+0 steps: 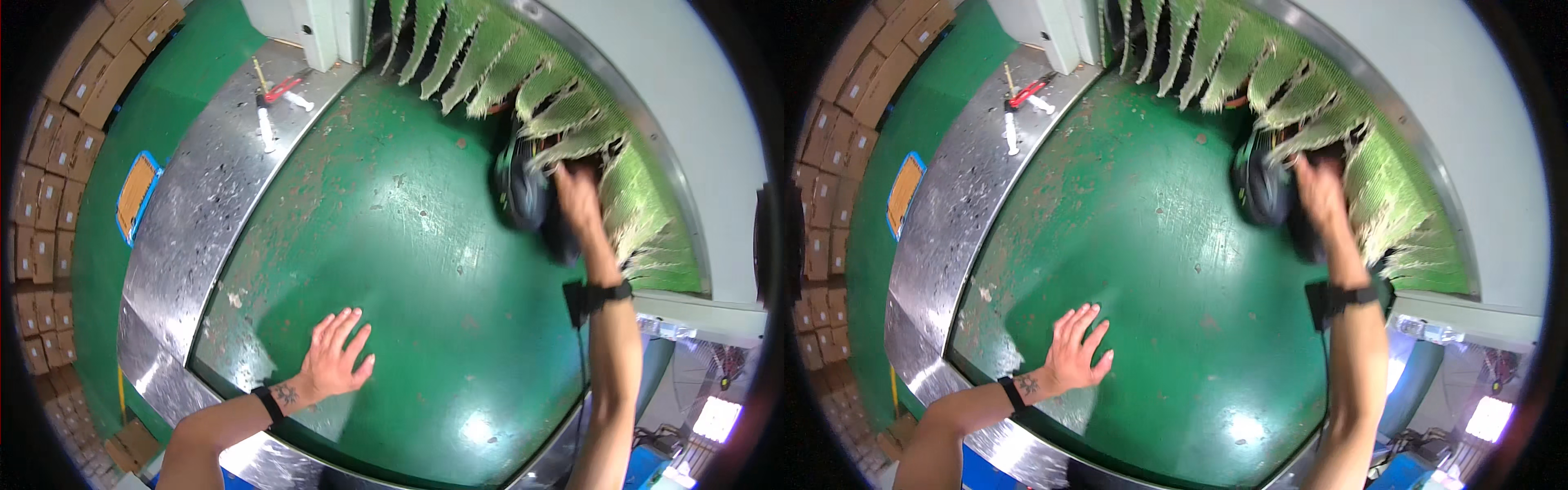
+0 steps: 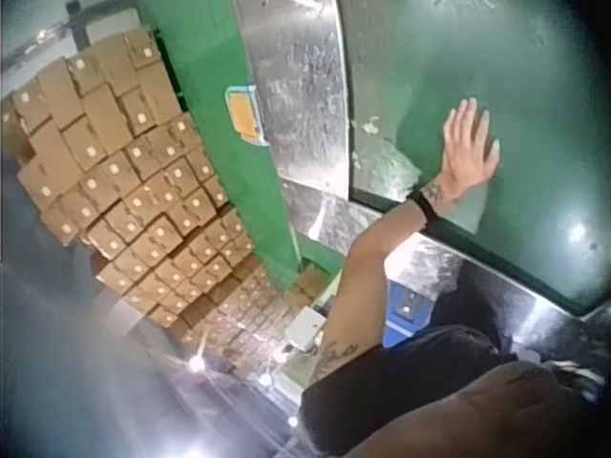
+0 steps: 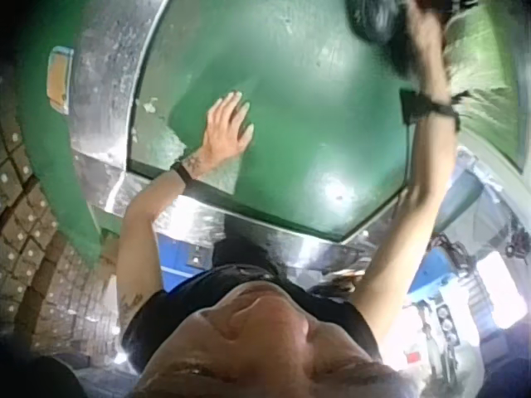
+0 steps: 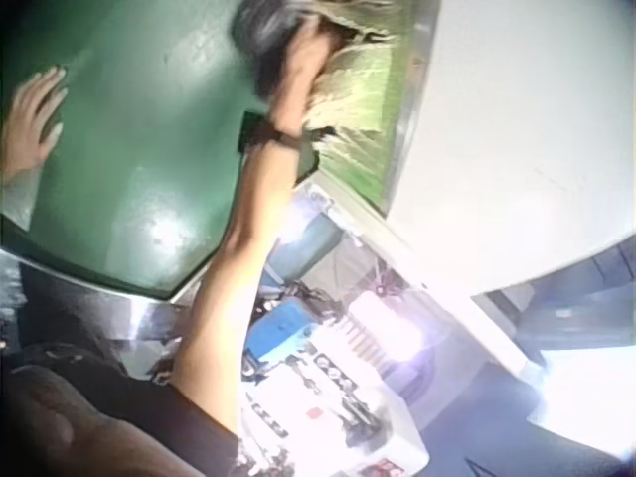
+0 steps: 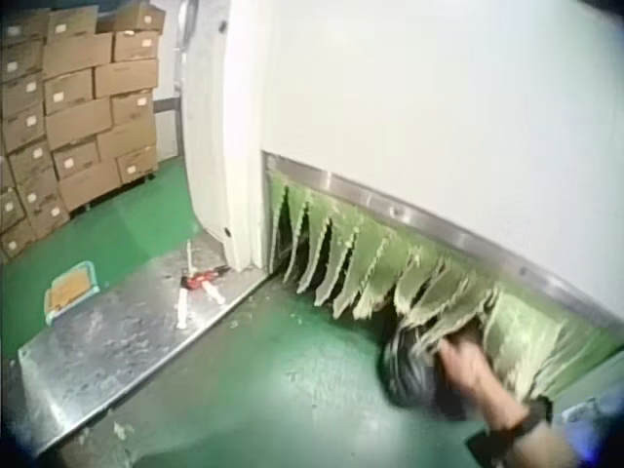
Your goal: Processing shoes through heat treatment and pressing machines in a factory.
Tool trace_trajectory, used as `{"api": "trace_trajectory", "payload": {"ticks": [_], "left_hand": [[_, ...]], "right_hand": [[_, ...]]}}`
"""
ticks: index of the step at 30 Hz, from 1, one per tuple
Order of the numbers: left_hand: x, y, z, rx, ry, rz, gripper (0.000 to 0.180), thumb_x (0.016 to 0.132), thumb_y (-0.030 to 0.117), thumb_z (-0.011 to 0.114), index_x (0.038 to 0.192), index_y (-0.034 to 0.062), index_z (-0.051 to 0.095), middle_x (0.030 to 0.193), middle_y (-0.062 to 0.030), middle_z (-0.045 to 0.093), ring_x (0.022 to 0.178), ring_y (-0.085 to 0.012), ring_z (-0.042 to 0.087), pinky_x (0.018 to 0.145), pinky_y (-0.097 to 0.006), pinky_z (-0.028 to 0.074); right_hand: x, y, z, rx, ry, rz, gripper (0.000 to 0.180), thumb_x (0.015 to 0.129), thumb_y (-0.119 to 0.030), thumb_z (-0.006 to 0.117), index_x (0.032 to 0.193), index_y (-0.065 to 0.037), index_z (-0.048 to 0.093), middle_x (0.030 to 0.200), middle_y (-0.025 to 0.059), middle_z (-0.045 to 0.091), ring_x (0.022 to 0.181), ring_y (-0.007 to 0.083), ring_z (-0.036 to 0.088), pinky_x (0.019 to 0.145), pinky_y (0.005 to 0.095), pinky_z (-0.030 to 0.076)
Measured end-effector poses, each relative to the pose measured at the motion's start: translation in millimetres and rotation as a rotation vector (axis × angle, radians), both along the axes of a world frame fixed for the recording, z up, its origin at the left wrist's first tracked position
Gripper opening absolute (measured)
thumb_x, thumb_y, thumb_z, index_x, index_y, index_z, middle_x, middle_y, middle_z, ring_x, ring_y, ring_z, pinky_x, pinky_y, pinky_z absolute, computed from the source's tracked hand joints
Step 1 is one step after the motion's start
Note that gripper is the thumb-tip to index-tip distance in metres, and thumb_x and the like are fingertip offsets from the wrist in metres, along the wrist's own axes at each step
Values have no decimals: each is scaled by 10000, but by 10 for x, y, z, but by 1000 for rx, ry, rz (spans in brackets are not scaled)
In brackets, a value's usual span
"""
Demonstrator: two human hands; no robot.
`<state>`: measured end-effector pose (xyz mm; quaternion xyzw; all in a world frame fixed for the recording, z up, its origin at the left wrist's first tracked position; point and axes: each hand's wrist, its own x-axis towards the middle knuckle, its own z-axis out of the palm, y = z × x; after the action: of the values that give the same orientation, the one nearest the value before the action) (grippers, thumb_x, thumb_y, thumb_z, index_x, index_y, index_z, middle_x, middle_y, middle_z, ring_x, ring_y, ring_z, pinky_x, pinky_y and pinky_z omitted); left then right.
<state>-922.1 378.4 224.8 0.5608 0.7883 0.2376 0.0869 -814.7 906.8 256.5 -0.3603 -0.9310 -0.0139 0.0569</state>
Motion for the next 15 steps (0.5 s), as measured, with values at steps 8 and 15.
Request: {"api": "trace_trajectory", "payload": {"ticks": [8, 15], "left_hand": [[108, -184, -52, 87, -5, 25, 486, 796, 284, 645, 1192, 11, 575, 1398, -206, 422, 1322, -357, 381, 1089, -513, 299], [593, -163, 673, -69, -1046, 152, 596, 867, 276, 669, 1351, 4, 450, 1417, -208, 409, 1351, -331, 371, 1087, -473, 344]], "right_hand": [[1649, -3628, 1070, -692, 525, -282, 366, 821, -244, 747, 841, -40, 444, 737, 14, 455, 661, 127, 424, 593, 312, 428], [2925, -5297, 2163, -384, 155, 184, 394, 655, -450, 807, 805, -94, 732, 1000, 71, 586, 1075, 266, 525, 1016, 507, 320]]}}
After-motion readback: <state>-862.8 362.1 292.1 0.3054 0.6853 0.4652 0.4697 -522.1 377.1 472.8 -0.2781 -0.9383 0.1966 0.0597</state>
